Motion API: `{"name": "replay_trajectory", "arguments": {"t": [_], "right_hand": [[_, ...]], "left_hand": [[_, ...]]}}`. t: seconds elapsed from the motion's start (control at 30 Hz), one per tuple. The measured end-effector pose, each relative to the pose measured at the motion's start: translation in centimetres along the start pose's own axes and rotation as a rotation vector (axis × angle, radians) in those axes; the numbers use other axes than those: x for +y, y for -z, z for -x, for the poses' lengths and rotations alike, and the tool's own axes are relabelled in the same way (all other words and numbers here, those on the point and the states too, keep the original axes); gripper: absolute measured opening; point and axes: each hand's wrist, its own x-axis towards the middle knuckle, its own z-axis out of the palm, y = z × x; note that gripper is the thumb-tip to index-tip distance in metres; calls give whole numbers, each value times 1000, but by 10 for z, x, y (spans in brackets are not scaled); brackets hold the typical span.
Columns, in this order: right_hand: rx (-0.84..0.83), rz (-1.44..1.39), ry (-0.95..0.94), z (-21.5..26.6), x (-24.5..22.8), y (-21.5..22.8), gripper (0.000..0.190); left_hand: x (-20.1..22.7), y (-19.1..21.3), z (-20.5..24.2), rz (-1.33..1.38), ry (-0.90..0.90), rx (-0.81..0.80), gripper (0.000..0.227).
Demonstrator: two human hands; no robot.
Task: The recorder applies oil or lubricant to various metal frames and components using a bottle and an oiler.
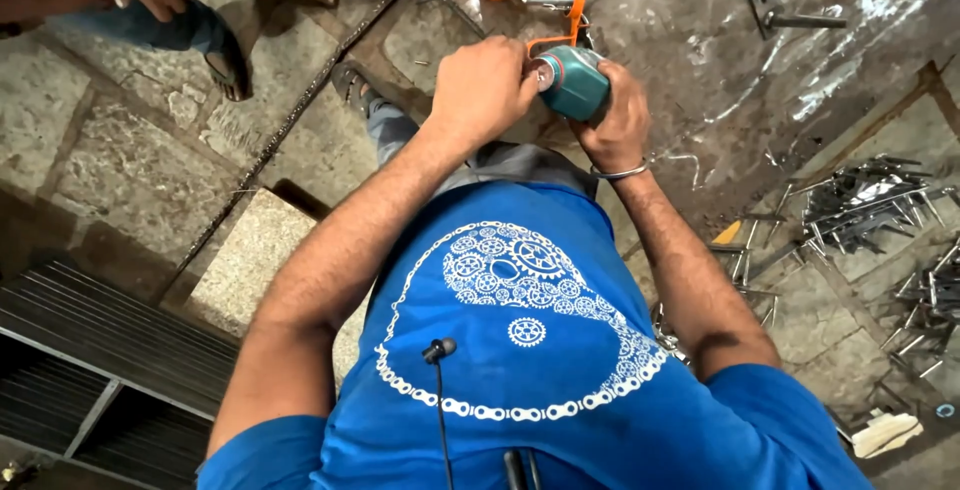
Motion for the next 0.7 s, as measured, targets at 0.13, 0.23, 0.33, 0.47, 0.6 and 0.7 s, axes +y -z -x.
{"name": "replay_trajectory", "arguments": {"t": [0.13,0.23,0.33,0.47,0.6,0.7], "right_hand": [[37,-104,49,-3,2,-7,82],[-59,-75,-192,1,23,-19,75],[-113,-43,-227,-27,12,3,89],[-132,72,-68,-51,5,20,92],[-167,154,-28,-72,14,24,93],[-194,241,46,-88,28,22,94]], "left_hand": [[-9,-10,0,77,48,58,29],[-23,-11,-1,292,201,-5,37],[-57,-21,19,449,206,80,39],[-141,-71,68,512,249,122,41],[-257,-157,157,434,506,171,45],[-352,-242,271,320,836,105,49]]}}
